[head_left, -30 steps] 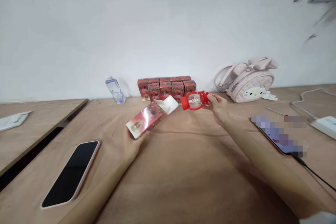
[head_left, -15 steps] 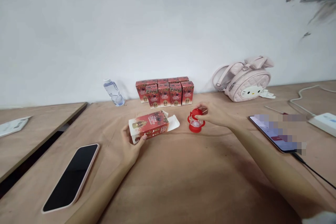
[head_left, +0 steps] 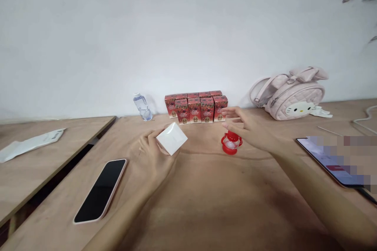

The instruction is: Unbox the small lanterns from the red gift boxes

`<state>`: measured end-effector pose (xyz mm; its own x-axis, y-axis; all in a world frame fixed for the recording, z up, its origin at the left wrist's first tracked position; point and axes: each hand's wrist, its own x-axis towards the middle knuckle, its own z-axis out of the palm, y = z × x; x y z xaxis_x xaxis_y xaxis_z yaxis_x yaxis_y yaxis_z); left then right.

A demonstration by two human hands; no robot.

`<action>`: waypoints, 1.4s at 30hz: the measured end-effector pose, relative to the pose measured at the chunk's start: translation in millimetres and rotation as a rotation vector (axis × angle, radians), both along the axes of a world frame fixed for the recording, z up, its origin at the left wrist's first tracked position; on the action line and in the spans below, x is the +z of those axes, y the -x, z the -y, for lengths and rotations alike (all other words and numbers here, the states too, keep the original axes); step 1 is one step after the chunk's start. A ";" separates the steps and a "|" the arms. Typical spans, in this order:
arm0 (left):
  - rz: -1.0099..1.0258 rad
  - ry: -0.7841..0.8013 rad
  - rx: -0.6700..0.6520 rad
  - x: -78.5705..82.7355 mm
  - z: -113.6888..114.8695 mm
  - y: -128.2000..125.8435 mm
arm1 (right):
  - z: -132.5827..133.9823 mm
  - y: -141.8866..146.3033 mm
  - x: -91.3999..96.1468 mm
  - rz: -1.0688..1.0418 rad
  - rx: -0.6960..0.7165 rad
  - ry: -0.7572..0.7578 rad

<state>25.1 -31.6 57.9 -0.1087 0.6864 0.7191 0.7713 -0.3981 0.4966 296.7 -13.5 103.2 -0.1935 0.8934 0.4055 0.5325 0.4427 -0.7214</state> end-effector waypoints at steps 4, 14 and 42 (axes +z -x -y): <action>-0.304 -0.108 0.034 15.8 3.1 -18.4 | 22.0 44.1 5.5 0.118 0.151 -0.293; -0.351 0.077 -0.437 26.8 9.4 -5.9 | 22.9 50.6 -12.7 0.445 0.207 -0.532; -0.669 -0.330 -0.194 24.9 10.3 -8.1 | 40.8 74.4 -21.5 -0.013 0.056 -0.235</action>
